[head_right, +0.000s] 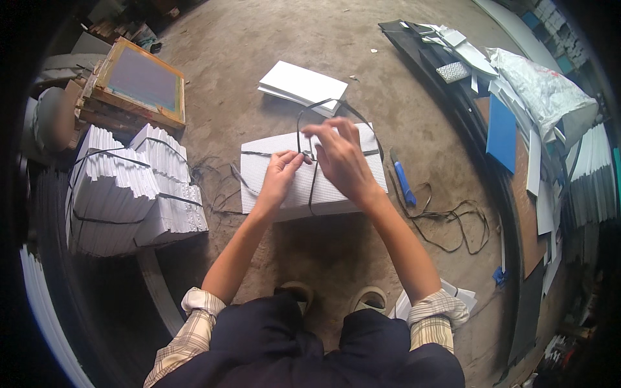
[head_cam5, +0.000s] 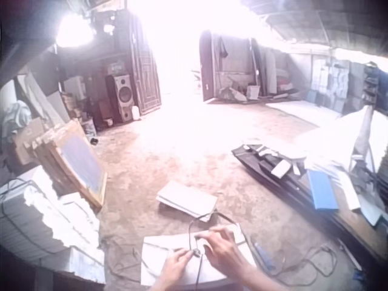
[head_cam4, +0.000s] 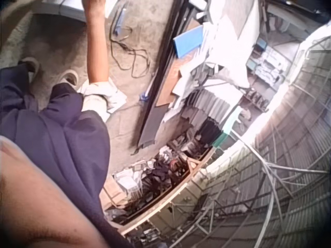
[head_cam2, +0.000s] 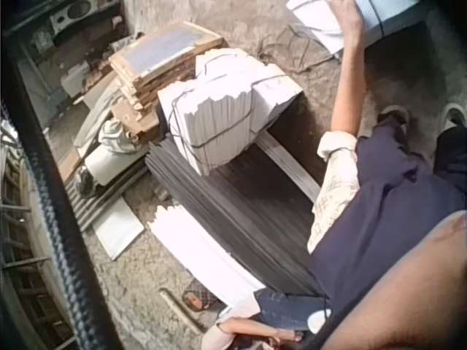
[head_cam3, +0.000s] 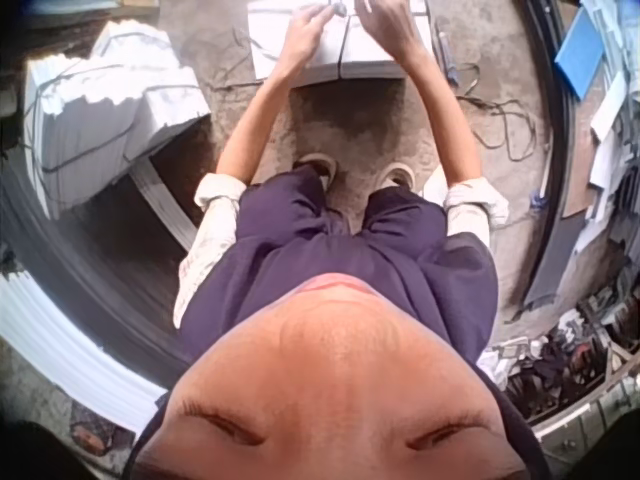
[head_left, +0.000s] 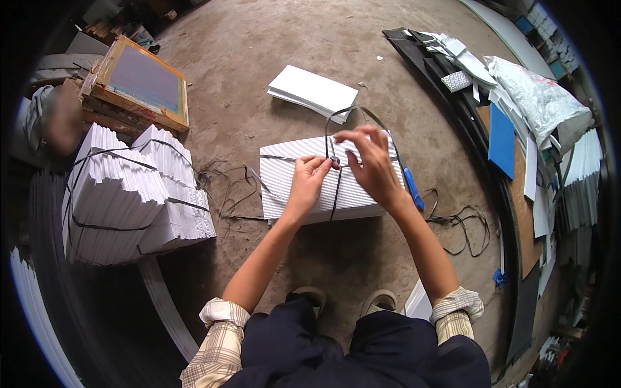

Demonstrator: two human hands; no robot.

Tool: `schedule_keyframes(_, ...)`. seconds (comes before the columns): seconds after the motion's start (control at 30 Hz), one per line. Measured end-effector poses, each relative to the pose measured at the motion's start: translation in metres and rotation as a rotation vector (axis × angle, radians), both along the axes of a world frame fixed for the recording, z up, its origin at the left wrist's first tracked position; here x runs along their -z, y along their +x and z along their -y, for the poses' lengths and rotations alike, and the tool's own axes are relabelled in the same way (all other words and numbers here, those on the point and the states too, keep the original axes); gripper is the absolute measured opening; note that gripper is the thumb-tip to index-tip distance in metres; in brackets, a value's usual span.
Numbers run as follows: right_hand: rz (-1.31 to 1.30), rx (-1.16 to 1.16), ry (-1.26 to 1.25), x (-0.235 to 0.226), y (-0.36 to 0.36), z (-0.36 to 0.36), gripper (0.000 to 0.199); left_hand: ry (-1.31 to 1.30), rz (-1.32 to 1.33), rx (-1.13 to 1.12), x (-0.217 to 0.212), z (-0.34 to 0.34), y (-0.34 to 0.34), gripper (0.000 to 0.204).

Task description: The person gathers white rectangular paper sheets and stacks them on the floor. They then use a blue utility knife to cut a long black cord and wrap it around the stack to secure the bundle. The person ties the cord into a knot and trims the excess length.

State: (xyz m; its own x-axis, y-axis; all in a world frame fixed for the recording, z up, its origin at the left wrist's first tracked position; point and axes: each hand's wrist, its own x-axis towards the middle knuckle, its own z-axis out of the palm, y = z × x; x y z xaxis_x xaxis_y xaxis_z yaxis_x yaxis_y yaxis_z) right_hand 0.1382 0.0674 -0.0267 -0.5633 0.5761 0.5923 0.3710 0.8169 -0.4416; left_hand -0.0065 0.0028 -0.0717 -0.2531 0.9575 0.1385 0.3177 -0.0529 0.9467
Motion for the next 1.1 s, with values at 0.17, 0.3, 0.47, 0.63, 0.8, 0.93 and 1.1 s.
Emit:
schedule_keyframes(0.17, -0.01, -0.003, -0.15, 0.017, 0.009, 0.012, 0.04, -0.431, 0.244, 0.317, -0.035, -0.004, -0.013, 0.027)
schedule_keyframes(0.3, 0.036, -0.106, 0.034, 0.019, 0.004, 0.011, 0.029, -0.669, 0.133, 0.393, -0.036, -0.018, -0.04, 0.028)
schedule_keyframes(0.47, -0.123, -0.173, -0.086, 0.036, 0.003, 0.009, 0.022, -0.252, 0.067, 0.233, -0.03, -0.012, -0.024, 0.022)
schedule_keyframes(0.63, -0.222, -0.101, -0.274, 0.035, 0.0, 0.011, 0.023, 0.374, -0.682, -0.111, -0.027, 0.014, 0.006, 0.01)
schedule_keyframes(0.8, -0.168, -0.131, -0.18, 0.038, 0.0, 0.006, 0.023, 0.385, -0.679, -0.051, -0.021, 0.009, 0.004, 0.008)
schedule_keyframes(0.93, -0.226, -0.167, -0.198, 0.034, 0.005, 0.006, 0.026, 0.085, -0.034, 0.255, -0.02, -0.003, -0.01, 0.012)
schedule_keyframes(1.1, -0.344, -0.173, -0.171, 0.034, 0.009, 0.01, 0.029, -0.332, 0.507, 0.291, -0.018, -0.002, -0.012, 0.018)
